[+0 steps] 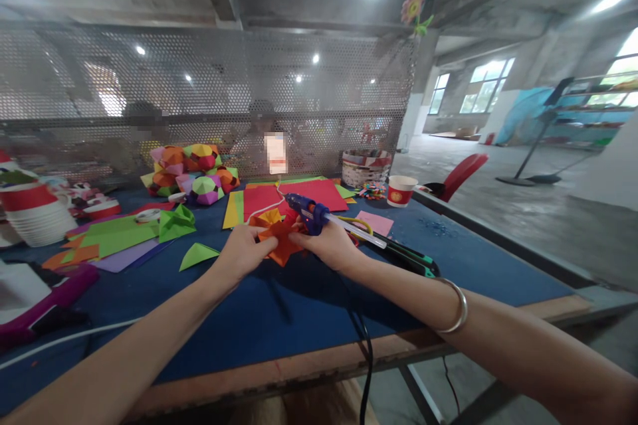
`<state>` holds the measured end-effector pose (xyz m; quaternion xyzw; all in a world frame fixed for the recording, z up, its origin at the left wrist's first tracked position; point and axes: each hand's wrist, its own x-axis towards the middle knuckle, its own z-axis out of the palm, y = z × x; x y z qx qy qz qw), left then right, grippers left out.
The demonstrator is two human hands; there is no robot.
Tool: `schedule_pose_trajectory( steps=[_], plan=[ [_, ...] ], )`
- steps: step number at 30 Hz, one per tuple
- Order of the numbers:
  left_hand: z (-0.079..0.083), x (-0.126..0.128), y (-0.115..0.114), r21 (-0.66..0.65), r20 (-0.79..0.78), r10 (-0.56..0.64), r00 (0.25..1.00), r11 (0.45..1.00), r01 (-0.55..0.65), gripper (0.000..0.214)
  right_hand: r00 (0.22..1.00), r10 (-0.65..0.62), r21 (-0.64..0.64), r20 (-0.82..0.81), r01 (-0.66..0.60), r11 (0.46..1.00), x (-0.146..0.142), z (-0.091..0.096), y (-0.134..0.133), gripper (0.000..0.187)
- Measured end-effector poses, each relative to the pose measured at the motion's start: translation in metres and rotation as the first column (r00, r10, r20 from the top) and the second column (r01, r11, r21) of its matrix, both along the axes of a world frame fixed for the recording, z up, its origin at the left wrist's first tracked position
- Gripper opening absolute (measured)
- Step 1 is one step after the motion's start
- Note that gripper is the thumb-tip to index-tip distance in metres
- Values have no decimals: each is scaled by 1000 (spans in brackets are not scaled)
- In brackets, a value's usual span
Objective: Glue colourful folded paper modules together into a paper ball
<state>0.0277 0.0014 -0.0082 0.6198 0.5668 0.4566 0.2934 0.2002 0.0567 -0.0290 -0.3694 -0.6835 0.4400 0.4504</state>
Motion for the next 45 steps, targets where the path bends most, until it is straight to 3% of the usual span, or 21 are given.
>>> schedule_pose_trajectory(
  steps=[4,8,10,15,22,28,33,38,45],
  plan=[
    [0,0,0,-55,-16,-11,1000,998,10,19,1000,-18,65,10,18,998,1,-2,2,28],
    [-1,1,1,-22,-1,-50,999,998,50,18,999,-43,-33,-29,42,999,-1,-1,1,26],
    [-2,2,2,-25,91,-28,995,999,30,17,998,-51,-66,-39,49,997,-1,-1,2,26],
    [-4,4,4,-64,377,51,925,998,-29,44,997,-27,-90,-73,20,996,-2,-3,3,29],
    [-3,6,2,-121,517,29,856,992,39,40,992,57,-123,-114,-71,990,-2,0,-2,24],
    [1,-6,8,-182,514,117,850,983,-25,25,992,78,0,-102,-79,997,1,-1,1,33],
    [2,-20,15,-247,516,222,827,963,-105,15,999,19,103,49,-24,994,6,3,0,37],
    [-1,-27,18,-243,485,222,846,963,-114,22,992,36,231,117,-62,971,9,6,-7,31],
    [-2,-26,17,-203,460,188,868,974,-103,34,981,7,300,192,-66,952,9,4,-8,24]
  ],
)
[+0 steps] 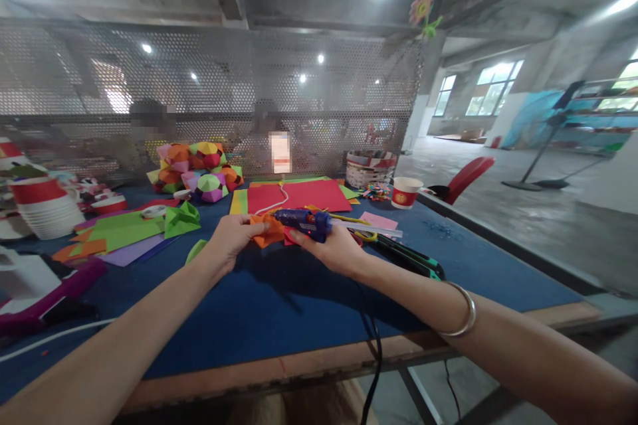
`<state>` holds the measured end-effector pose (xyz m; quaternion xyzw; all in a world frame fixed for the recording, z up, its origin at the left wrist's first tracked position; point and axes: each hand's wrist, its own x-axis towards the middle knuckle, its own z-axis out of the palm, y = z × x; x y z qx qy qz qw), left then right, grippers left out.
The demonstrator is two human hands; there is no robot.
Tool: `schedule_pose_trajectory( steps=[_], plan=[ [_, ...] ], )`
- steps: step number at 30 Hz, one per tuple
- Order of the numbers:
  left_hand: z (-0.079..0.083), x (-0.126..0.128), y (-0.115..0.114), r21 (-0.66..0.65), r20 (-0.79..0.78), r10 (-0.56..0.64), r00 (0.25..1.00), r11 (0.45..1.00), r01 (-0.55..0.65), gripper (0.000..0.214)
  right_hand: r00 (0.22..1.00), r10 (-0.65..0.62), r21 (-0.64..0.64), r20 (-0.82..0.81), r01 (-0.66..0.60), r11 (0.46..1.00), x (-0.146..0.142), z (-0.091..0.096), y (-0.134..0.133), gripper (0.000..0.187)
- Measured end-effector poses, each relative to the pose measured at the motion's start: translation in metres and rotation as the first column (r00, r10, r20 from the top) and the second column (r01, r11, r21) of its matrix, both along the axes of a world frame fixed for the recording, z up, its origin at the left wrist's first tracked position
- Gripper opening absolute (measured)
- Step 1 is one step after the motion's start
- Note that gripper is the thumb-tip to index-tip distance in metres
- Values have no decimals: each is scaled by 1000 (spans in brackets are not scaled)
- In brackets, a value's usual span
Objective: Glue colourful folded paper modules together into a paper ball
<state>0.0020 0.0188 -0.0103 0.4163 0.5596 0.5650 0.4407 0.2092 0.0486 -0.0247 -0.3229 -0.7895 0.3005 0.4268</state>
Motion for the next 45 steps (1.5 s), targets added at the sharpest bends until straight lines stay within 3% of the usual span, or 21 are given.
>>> schedule_pose_trajectory(
  steps=[27,45],
  plan=[
    [4,4,-3,17,-48,39,998,999,-38,35,997,14,86,72,-20,996,-2,0,-2,30],
    [3,-2,-1,37,-38,74,997,997,-73,28,991,-95,47,98,91,995,-3,2,-1,24]
  ],
)
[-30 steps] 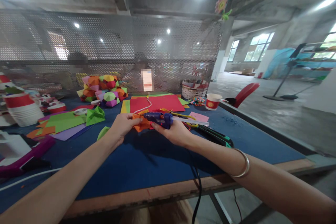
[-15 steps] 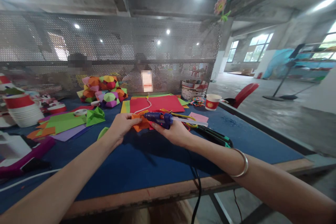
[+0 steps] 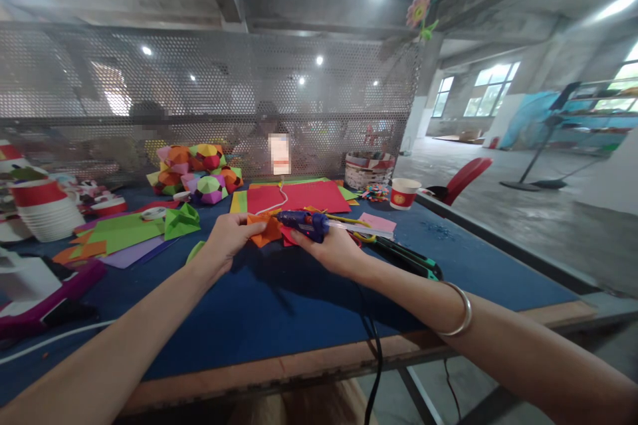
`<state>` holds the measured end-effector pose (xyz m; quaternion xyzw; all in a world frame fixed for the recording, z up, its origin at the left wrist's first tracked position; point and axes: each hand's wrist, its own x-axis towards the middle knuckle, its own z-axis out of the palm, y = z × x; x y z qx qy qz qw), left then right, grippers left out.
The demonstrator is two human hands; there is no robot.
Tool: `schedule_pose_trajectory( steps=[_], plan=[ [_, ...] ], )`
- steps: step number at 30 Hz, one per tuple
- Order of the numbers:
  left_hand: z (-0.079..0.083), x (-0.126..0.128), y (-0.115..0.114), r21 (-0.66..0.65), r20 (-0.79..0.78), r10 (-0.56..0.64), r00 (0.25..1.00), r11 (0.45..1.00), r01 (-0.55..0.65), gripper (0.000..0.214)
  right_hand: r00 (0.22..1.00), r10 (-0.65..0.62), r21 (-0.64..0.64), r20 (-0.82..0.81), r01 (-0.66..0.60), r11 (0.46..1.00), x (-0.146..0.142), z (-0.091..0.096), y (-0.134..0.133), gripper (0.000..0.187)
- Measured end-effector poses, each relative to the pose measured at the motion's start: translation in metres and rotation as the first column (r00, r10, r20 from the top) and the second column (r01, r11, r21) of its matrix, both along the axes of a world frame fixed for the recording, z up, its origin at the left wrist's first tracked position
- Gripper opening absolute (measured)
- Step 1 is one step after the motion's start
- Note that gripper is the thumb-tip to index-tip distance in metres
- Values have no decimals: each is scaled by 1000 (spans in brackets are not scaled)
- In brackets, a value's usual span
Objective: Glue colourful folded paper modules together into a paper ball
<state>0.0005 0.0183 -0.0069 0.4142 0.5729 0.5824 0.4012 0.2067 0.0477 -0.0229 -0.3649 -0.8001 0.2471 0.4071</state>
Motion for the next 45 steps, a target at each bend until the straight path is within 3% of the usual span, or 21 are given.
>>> schedule_pose_trajectory(
  steps=[5,8,11,14,17,21,30,35,40,45],
  plan=[
    [4,3,-3,-2,-21,-42,999,999,42,25,992,-8,-84,-128,-3,996,2,4,5,26],
    [6,8,-7,-18,-43,-153,987,988,153,28,975,-38,-225,-217,-12,974,3,5,9,18],
    [5,13,-11,-35,-119,-303,946,953,301,30,941,-29,-391,-338,-112,914,2,4,12,18],
    [2,16,-12,-68,-219,-393,893,919,387,23,904,-3,-497,-427,-232,836,1,3,12,32],
    [0,17,-13,-103,-244,-445,862,895,433,16,884,57,-520,-465,-325,790,0,3,11,45],
    [2,18,-14,-109,-213,-462,861,887,449,11,870,132,-505,-475,-393,768,0,2,10,50],
    [3,19,-15,-90,-225,-421,879,907,411,10,886,188,-504,-423,-402,764,2,6,6,42],
    [3,20,-16,-89,-239,-411,879,911,402,7,892,206,-472,-403,-396,788,1,6,5,44],
    [3,20,-17,-93,-241,-445,862,895,436,9,916,255,-364,-311,-362,858,1,4,6,40],
    [2,22,-16,-93,-198,-439,876,899,429,15,961,210,-241,-180,-250,938,0,-2,8,17]
  ],
)
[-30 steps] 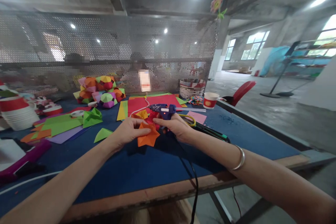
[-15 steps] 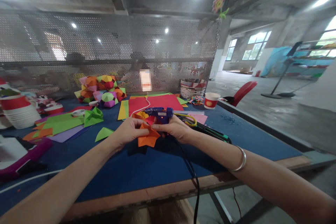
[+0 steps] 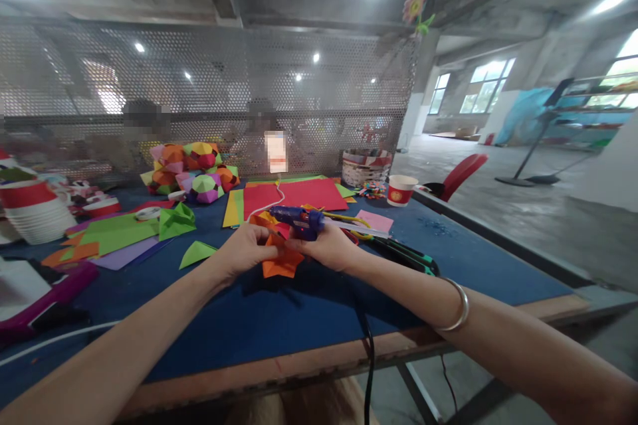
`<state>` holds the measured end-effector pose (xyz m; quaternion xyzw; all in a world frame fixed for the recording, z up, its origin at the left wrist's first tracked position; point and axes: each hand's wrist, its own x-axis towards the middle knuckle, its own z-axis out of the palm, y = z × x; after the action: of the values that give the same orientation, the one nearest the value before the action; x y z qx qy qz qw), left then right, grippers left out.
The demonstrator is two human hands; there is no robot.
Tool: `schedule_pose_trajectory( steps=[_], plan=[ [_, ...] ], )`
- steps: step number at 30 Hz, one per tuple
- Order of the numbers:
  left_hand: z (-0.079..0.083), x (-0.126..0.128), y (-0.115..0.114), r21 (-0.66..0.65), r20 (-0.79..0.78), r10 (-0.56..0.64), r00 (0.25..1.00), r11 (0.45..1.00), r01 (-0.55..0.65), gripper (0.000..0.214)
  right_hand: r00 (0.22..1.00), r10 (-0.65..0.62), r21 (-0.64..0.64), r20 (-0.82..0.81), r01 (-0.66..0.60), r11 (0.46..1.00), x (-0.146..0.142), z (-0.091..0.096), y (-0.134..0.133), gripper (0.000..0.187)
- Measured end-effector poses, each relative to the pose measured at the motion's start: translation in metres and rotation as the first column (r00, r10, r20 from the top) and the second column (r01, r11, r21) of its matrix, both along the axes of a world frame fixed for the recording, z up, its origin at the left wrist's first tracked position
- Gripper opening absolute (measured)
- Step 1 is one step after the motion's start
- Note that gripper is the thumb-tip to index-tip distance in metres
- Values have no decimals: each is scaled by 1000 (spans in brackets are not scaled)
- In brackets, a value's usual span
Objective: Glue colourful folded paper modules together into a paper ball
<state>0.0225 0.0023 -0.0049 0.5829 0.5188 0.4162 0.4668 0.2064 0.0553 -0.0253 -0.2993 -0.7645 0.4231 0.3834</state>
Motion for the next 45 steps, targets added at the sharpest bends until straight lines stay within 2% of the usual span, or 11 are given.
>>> schedule_pose_trajectory(
  steps=[3,7,10,13,17,22,26,31,38,45],
  plan=[
    [1,2,0,5,12,12,1000,1000,-12,16,998,-48,125,33,43,991,-1,-2,1,9],
    [2,2,0,-15,26,26,999,1000,-26,18,994,-94,227,54,80,971,-2,-2,0,15],
    [1,1,0,-17,12,13,1000,1000,-13,18,990,-127,258,66,106,960,-2,-3,-1,20],
    [0,0,1,-17,16,-11,1000,1000,11,20,985,-158,258,76,133,957,-3,-6,0,23],
    [-1,1,1,-43,31,18,999,999,-17,22,986,-163,232,42,149,961,-5,-7,-1,25],
    [3,-1,1,-52,41,85,996,995,-82,18,998,-64,16,-26,64,998,-3,-4,0,33],
    [5,-3,1,-21,45,144,988,989,-143,19,987,-95,-84,-128,84,993,-1,-4,4,36],
    [3,-4,3,-1,27,168,985,986,-168,15,993,-55,-61,-102,49,997,-1,-5,4,30],
    [6,3,-1,5,2,148,989,989,-148,3,996,-84,-75,-9,83,994,-5,-3,-2,11],
    [0,4,2,40,-57,131,990,991,-129,9,976,-210,117,58,202,972,-4,-4,-4,6]
  ],
)
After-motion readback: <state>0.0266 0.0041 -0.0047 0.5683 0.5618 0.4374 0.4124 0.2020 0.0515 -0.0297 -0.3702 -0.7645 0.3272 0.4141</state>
